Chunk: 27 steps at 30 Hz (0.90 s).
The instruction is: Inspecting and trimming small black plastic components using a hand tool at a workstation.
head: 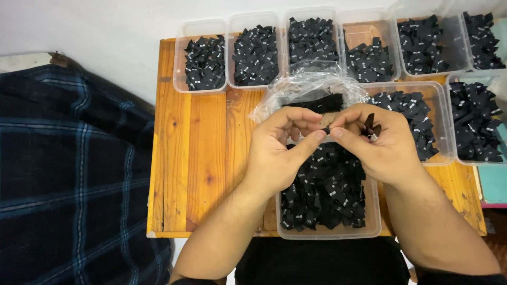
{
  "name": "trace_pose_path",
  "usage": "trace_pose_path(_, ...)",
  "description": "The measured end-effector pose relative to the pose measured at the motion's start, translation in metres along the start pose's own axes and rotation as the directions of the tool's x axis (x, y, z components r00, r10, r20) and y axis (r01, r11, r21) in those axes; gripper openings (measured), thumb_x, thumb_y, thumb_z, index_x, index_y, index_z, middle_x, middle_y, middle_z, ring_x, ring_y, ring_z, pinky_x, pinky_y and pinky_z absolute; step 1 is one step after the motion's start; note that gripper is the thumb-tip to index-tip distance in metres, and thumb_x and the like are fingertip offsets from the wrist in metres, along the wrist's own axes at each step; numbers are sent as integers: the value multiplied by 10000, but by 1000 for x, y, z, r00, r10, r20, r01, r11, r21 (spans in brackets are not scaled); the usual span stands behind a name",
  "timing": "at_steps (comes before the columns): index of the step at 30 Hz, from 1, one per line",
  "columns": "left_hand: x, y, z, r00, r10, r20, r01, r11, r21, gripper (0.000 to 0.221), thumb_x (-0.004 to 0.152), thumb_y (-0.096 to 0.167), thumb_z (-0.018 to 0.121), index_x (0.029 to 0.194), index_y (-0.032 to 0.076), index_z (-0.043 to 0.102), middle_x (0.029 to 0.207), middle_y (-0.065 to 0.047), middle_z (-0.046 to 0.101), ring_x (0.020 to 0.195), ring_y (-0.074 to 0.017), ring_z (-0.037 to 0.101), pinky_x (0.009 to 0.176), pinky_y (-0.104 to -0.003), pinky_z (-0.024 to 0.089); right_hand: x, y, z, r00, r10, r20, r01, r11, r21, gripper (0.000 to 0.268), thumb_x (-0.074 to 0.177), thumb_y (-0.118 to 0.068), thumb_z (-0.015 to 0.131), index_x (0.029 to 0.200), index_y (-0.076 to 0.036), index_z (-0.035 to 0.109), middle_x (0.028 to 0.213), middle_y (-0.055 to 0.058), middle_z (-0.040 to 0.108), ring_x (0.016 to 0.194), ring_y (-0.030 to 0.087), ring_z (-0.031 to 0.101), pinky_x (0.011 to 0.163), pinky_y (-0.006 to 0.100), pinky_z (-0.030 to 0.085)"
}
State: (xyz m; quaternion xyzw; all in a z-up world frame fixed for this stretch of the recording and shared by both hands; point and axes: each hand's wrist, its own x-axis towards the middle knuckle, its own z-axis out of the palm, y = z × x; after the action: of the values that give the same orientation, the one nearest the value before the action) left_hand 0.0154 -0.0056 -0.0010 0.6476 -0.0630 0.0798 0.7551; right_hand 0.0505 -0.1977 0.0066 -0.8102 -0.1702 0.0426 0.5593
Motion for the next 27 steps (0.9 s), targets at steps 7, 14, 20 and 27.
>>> trace_pose_path(7,-2,0,2,1000,-11,20,10,999,44,165,941,106,739,1099,144,707,1064,8,747,969,-92,687,823,-229,525,0,4,2,1000,-11,-10,11,999,53,48,972,-125,695,941,-88,694,892,-5,720,656,57,421,665,225,392)
trace_pose_path(14,-1,7,7,909,417,2,-379,824,422,156,961,142,756,1110,123,712,1039,-20,737,992,-192,679,948,-324,540,0,3,3,999,-2,-51,3,1000,31,73,993,-139,679,952,-81,696,804,-13,655,674,67,497,686,219,439)
trace_pose_path(20,0,3,8,866,500,33,-461,769,443,142,969,99,761,1108,84,734,1033,-51,752,960,-220,657,916,-327,535,1,3,4,999,18,-40,-15,996,85,64,980,-113,681,968,-52,695,883,39,711,748,101,635,756,227,552)
trace_pose_path(27,-1,6,6,938,346,-39,-317,894,317,105,939,110,776,1040,119,749,989,-34,764,927,-181,708,925,-320,555,4,1,4,996,-59,-64,62,997,54,84,998,-108,660,1052,-45,674,995,58,713,870,134,647,832,260,532)
